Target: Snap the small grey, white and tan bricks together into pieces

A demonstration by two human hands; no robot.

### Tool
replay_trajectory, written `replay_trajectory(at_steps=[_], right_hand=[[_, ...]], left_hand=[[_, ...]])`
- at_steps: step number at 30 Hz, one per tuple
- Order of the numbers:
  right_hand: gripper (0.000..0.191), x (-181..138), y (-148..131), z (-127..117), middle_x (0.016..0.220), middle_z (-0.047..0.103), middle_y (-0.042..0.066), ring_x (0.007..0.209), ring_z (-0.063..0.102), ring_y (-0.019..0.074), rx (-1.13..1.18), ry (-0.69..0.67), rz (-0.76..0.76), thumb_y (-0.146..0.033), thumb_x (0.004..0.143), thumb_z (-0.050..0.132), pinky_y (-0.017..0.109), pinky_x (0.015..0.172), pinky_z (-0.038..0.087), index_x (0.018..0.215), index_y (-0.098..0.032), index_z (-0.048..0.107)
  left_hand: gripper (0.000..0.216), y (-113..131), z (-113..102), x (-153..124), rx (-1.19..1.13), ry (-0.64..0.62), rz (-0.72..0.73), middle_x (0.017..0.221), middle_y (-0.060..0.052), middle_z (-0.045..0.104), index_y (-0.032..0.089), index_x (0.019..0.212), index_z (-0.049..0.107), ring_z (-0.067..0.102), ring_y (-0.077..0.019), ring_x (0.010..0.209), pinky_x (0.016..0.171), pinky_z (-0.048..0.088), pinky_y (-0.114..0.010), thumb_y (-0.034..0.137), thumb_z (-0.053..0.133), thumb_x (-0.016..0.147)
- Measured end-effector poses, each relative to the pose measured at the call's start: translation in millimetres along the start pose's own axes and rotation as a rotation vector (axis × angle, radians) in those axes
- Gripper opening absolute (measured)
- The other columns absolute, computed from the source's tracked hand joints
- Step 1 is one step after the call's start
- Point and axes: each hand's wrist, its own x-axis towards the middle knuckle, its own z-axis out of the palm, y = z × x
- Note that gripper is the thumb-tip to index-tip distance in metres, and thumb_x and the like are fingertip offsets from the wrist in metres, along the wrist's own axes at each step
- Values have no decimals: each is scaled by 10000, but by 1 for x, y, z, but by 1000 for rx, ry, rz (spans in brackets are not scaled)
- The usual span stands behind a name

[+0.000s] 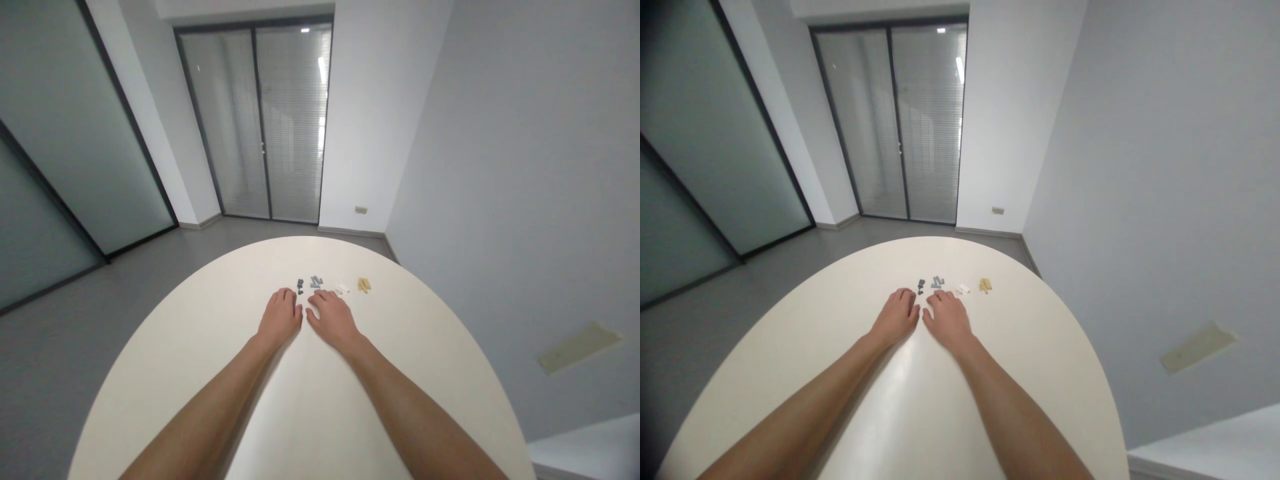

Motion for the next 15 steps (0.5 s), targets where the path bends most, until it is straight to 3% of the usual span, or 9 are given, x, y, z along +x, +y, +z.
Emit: replay_trajectory(at_steps=[5,10,15], right_hand=[[413,-11,0,-2,1391,583,134,1307,493,257,38,-69,-21,-360,948,560,410,1125,360,1314,-174,605],[597,-20,-2,-3,1597,370,131,1482,311,302,27,-192,69,-481,971,494,490,1212,212,1499,-205,454],[668,-31,-5,-5,1648,248,106,1532,191,314,14,-252,103,-557,981,428,518,1232,134,1557,-224,360]], left_hand=[[549,6,-6,-22,59,-105,-23,1582,-148,389,127,1458,446,295,-318,1482,1206,224,-514,386,403,976],[618,2,-12,-33,89,-185,-11,1627,-124,312,155,1517,404,244,-315,1512,1222,201,-507,448,384,973],[644,-5,-18,-38,93,-222,52,1637,-125,280,191,1536,392,229,-330,1517,1223,182,-526,492,399,968]])
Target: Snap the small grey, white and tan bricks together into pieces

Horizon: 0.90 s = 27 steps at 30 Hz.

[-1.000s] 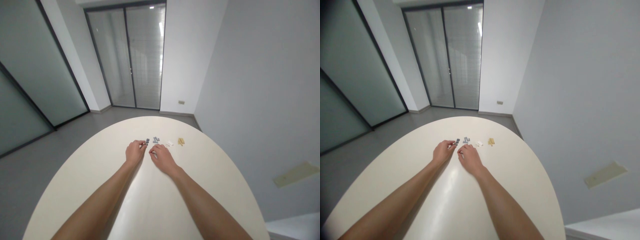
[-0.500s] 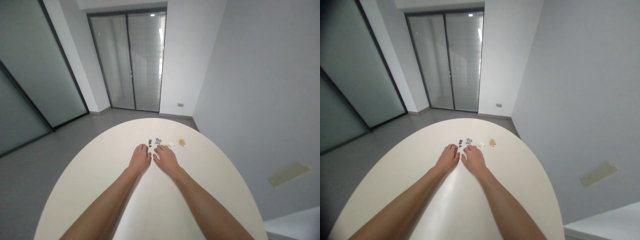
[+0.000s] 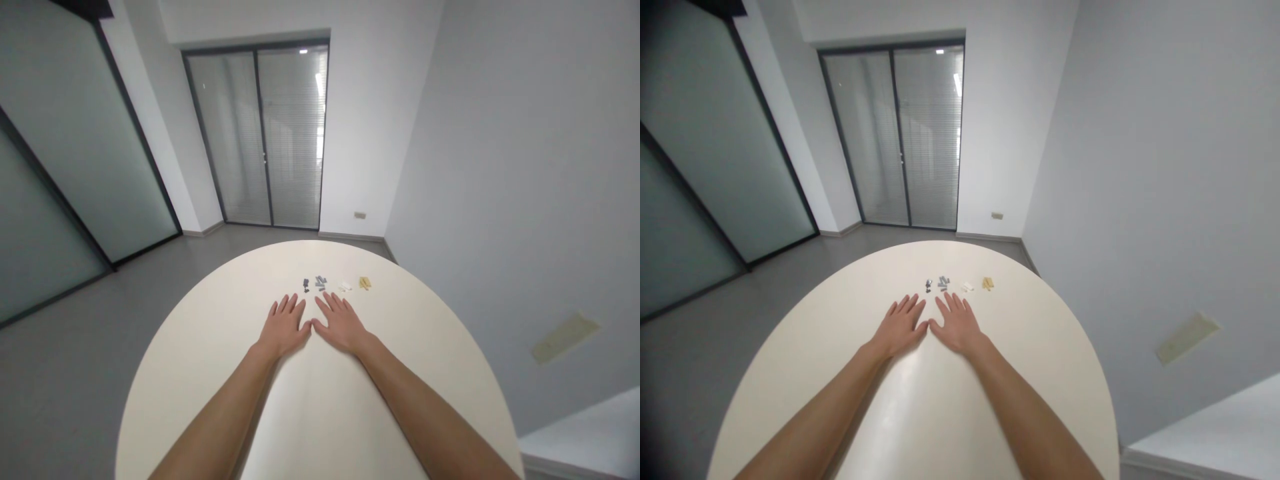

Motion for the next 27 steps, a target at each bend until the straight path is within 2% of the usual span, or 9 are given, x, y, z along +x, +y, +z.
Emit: replay_trajectory(at_steps=[5,12,15,18,20,22,25,27], right_hand=[[706,-18,3,1,1647,248,106,1535,178,316,-6,-1,7,-611,974,397,519,1236,120,1561,-221,355],[691,-22,3,-1,1633,293,121,1523,212,330,20,13,0,-603,970,426,534,1228,146,1542,-216,392],[592,-22,3,1,1573,398,140,1486,292,316,37,120,11,-534,956,495,504,1214,215,1445,-201,515],[483,-19,10,6,1472,465,169,1430,349,315,48,331,142,-430,896,587,473,1174,303,1303,-170,593],[576,-14,19,9,1496,413,173,1433,326,338,70,438,276,-423,852,625,497,1167,304,1366,-184,522],[735,-7,30,11,1574,286,184,1468,259,375,97,466,381,-457,820,649,532,1185,248,1460,-181,414],[1032,7,50,9,1646,98,181,1511,134,412,147,400,472,-588,727,712,548,1205,169,1553,-179,248],[1262,18,63,4,1658,31,190,1515,81,444,185,330,554,-693,593,772,569,1202,151,1581,-183,176]], left_hand=[[642,-1,-1,-2,-6,-29,29,1644,-128,261,258,1534,398,204,-357,1520,1211,176,-558,516,449,949],[639,-2,-1,-2,-18,-37,30,1646,-119,256,258,1532,401,196,-345,1525,1216,163,-548,520,452,951],[643,-1,-2,-2,-18,-44,26,1647,-120,251,255,1534,401,185,-350,1526,1216,162,-550,522,445,951],[639,-1,-3,-3,-20,-44,24,1648,-124,248,247,1530,407,183,-359,1525,1214,167,-556,514,446,951],[633,0,-3,-3,-21,-43,24,1646,-125,251,245,1528,409,185,-359,1525,1214,167,-559,502,448,950],[628,0,-3,-3,-19,-44,20,1645,-121,258,249,1528,407,187,-353,1525,1215,166,-559,496,445,951],[626,1,-3,-3,-14,-44,15,1644,-114,267,256,1525,407,195,-345,1525,1218,164,-552,498,442,949],[625,1,-3,-3,-17,-42,15,1645,-115,265,256,1524,407,197,-346,1524,1219,164,-553,497,440,949]])
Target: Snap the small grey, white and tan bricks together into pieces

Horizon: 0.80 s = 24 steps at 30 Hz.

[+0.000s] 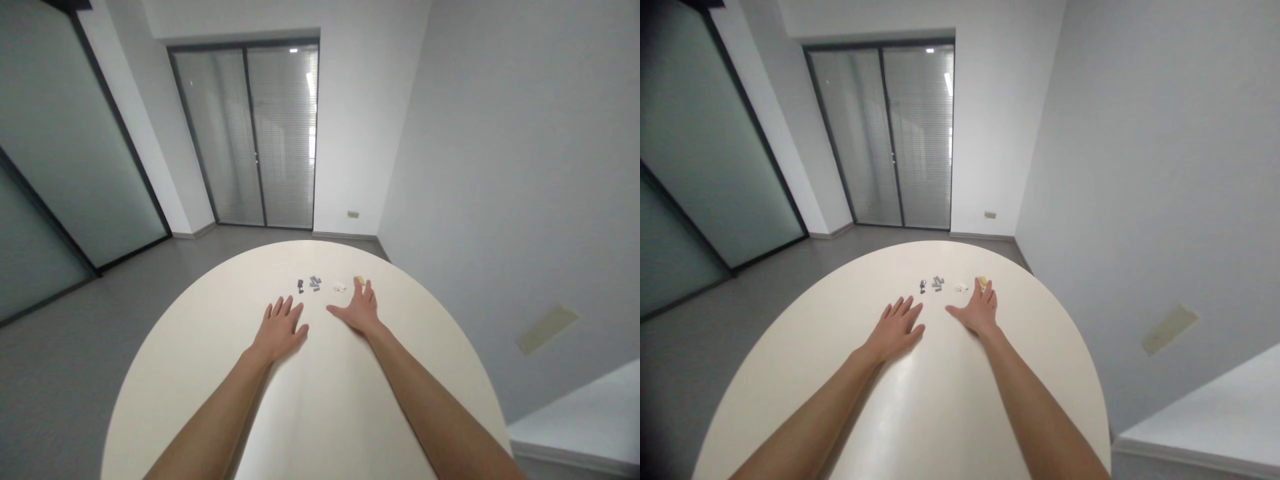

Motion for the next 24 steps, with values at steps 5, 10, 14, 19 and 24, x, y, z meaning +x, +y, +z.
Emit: replay_trajectory(at_steps=[5,10,14,19,24], right_hand=[[1204,44,0,-5,1635,190,226,1503,204,400,10,4,37,-800,668,656,499,1202,205,1577,-124,248],[728,73,-17,5,1397,578,205,1323,502,306,4,29,-64,-633,933,423,403,1146,316,1362,-67,581],[656,78,-41,23,1348,626,150,1293,517,288,-12,-13,-173,-672,888,504,389,1138,313,1239,-149,689],[632,69,-67,41,1300,641,154,1220,545,258,-43,-25,-374,-684,918,464,387,1096,335,1172,-160,711],[633,57,-71,46,1350,614,129,1263,512,275,-69,-69,-485,-705,890,503,409,1097,332,1248,-212,673]], left_hand=[[619,2,-2,-1,-20,-6,-16,1644,-117,266,247,1519,417,189,-347,1526,1219,168,-557,482,438,946],[607,5,-2,-3,-42,12,-18,1639,-105,284,239,1509,435,185,-336,1530,1228,168,-542,476,422,950],[584,5,1,-6,-54,25,-32,1638,-83,294,254,1487,459,186,-328,1531,1229,177,-544,473,427,947],[574,9,3,-5,-76,24,-48,1638,-73,293,252,1486,467,175,-320,1535,1237,172,-545,449,440,947],[566,13,-9,-10,-108,-1,-57,1628,-117,304,186,1493,463,209,-342,1522,1223,210,-566,387,425,966]])
